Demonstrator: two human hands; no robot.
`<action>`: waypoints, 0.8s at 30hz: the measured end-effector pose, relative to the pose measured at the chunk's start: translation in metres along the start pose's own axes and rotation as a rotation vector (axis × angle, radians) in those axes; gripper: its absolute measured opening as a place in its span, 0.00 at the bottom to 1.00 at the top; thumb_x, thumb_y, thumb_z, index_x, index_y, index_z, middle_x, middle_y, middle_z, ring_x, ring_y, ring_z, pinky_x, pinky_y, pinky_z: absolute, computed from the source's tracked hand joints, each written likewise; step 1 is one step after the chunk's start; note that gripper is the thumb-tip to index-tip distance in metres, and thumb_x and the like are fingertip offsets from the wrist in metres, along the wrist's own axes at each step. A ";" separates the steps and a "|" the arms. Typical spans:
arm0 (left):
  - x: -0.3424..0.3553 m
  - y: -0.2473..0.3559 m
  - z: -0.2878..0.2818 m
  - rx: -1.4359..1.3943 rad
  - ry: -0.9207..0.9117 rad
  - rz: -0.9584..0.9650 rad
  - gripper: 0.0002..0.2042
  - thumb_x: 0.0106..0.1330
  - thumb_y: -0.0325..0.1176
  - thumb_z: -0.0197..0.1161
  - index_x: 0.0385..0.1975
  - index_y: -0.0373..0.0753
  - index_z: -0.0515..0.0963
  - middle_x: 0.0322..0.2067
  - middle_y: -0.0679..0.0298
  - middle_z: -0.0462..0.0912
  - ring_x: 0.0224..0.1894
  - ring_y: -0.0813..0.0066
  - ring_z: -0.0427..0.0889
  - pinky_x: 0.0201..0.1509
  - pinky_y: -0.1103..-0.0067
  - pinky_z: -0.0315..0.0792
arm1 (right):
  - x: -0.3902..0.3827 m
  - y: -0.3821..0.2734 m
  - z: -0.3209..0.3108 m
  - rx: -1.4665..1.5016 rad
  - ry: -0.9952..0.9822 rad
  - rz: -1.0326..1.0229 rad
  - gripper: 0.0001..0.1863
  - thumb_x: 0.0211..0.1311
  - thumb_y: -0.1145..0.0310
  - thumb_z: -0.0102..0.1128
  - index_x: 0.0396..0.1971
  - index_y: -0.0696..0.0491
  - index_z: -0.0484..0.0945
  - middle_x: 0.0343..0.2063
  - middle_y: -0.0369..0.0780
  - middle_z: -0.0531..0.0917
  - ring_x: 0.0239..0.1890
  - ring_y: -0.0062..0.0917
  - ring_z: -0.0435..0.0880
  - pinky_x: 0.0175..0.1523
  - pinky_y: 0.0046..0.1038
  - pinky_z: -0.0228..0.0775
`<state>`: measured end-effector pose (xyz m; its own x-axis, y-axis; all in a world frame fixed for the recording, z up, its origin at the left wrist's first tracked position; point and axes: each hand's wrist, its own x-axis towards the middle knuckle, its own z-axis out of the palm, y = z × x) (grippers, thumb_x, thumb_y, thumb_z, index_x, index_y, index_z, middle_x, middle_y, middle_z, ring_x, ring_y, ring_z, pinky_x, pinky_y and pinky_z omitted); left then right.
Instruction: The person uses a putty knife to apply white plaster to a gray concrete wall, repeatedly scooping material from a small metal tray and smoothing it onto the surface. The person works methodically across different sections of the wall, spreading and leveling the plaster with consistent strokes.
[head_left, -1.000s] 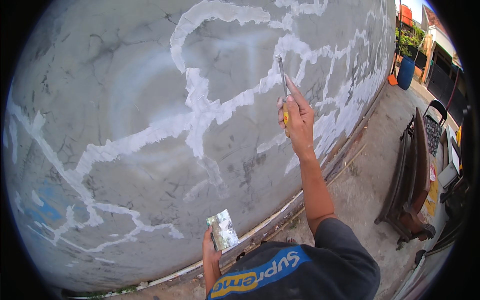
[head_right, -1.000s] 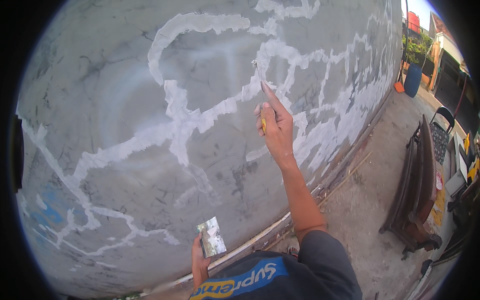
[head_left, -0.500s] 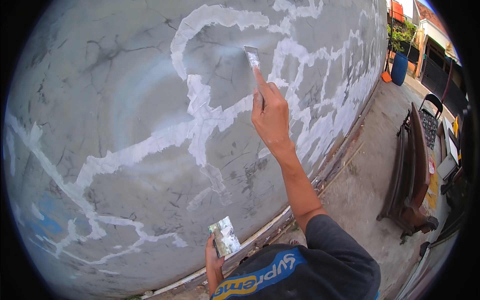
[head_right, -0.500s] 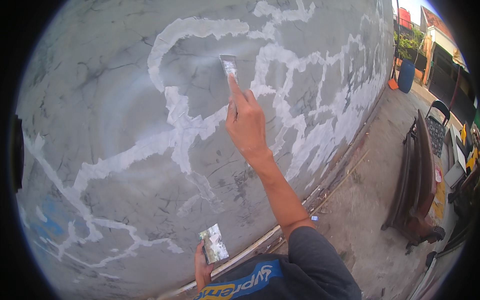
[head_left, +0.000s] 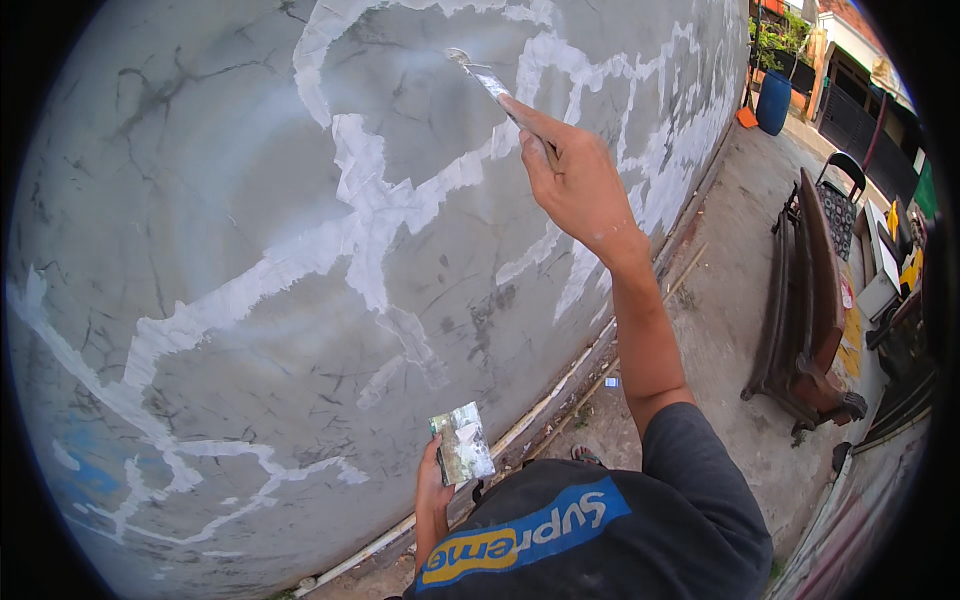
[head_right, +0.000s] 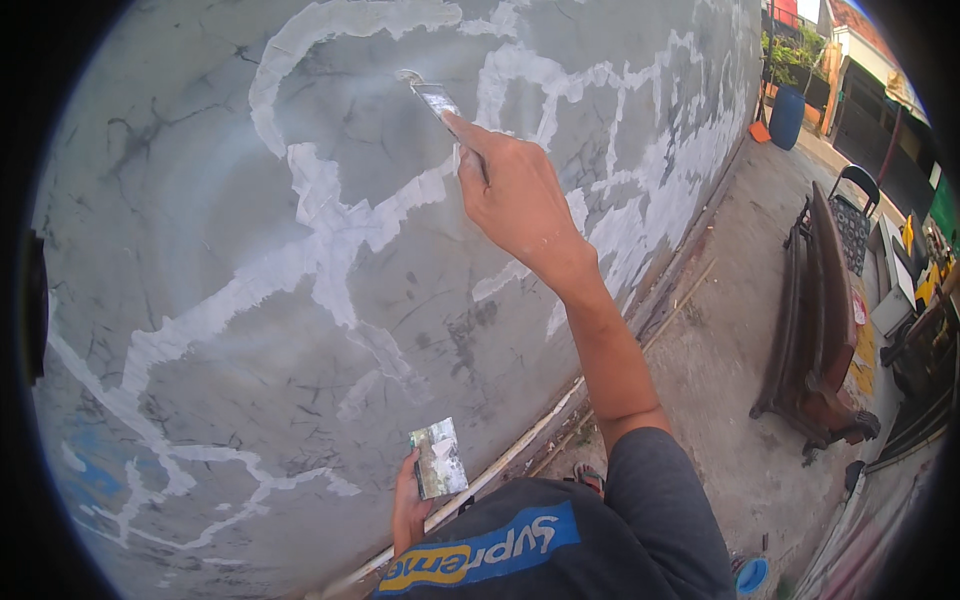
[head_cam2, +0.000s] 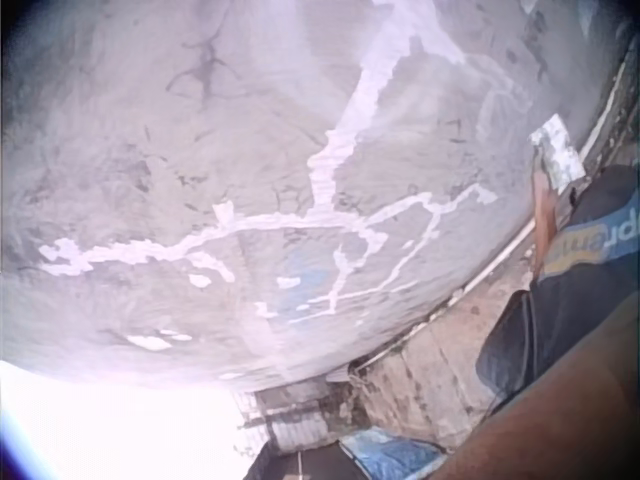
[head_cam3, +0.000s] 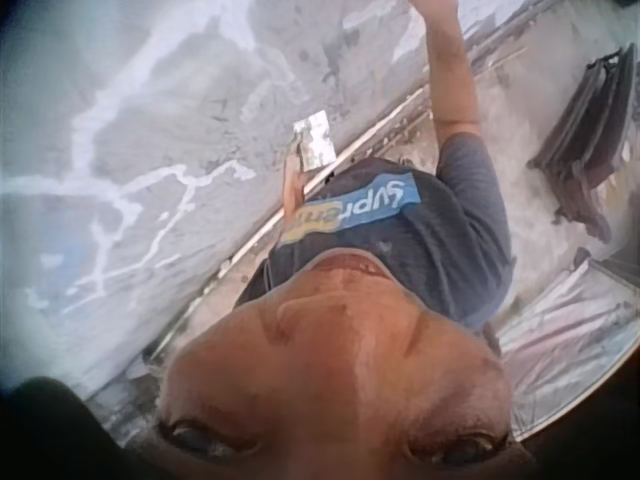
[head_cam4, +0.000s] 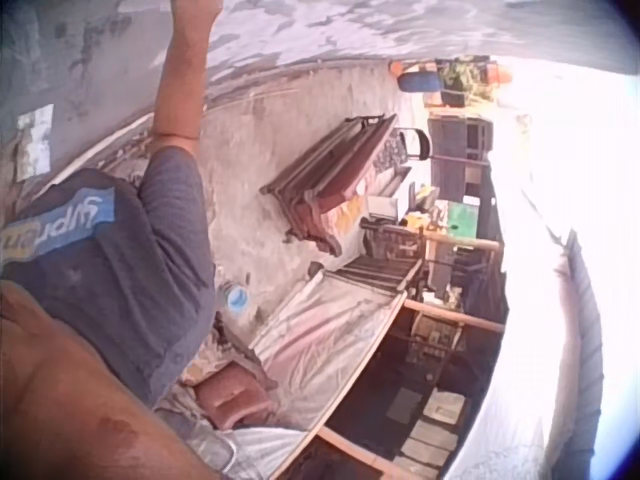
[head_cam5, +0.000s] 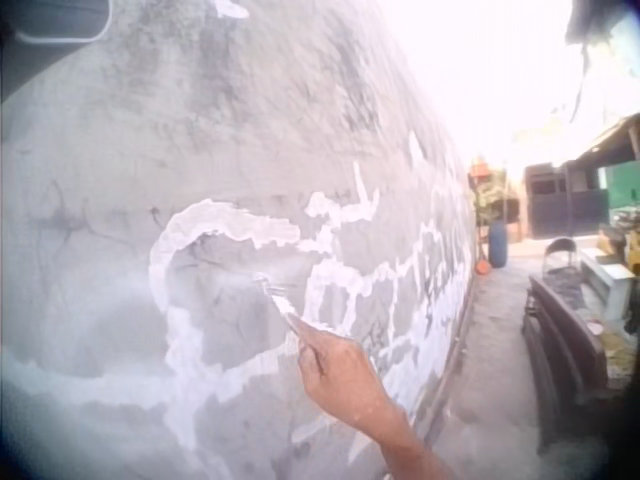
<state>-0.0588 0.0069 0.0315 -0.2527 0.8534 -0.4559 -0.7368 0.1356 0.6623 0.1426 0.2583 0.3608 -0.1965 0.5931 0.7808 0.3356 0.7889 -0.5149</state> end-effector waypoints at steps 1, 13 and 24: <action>0.000 -0.001 0.005 0.022 -0.044 -0.001 0.23 0.71 0.44 0.49 0.57 0.32 0.69 0.49 0.53 0.80 0.49 0.60 0.82 0.56 0.64 0.74 | 0.004 -0.001 -0.003 0.005 0.008 0.022 0.22 0.64 0.76 0.49 0.59 0.50 0.75 0.16 0.47 0.67 0.17 0.32 0.64 0.29 0.33 0.63; 0.004 -0.005 0.009 0.054 -0.008 -0.069 0.23 0.71 0.43 0.49 0.58 0.33 0.68 0.50 0.53 0.80 0.51 0.59 0.81 0.57 0.63 0.74 | 0.003 -0.013 0.001 -0.047 -0.083 -0.046 0.22 0.63 0.76 0.49 0.57 0.55 0.75 0.14 0.47 0.68 0.16 0.33 0.66 0.27 0.32 0.62; 0.013 -0.006 0.017 0.031 -0.050 -0.057 0.21 0.72 0.41 0.48 0.58 0.34 0.68 0.50 0.54 0.80 0.51 0.61 0.81 0.57 0.65 0.74 | 0.005 0.000 -0.001 -0.056 -0.068 -0.063 0.22 0.63 0.75 0.49 0.57 0.53 0.76 0.14 0.45 0.66 0.16 0.29 0.62 0.26 0.29 0.61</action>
<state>-0.0467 0.0260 0.0314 -0.1786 0.8679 -0.4635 -0.7288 0.1997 0.6549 0.1424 0.2609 0.3654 -0.2802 0.5535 0.7843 0.3714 0.8159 -0.4432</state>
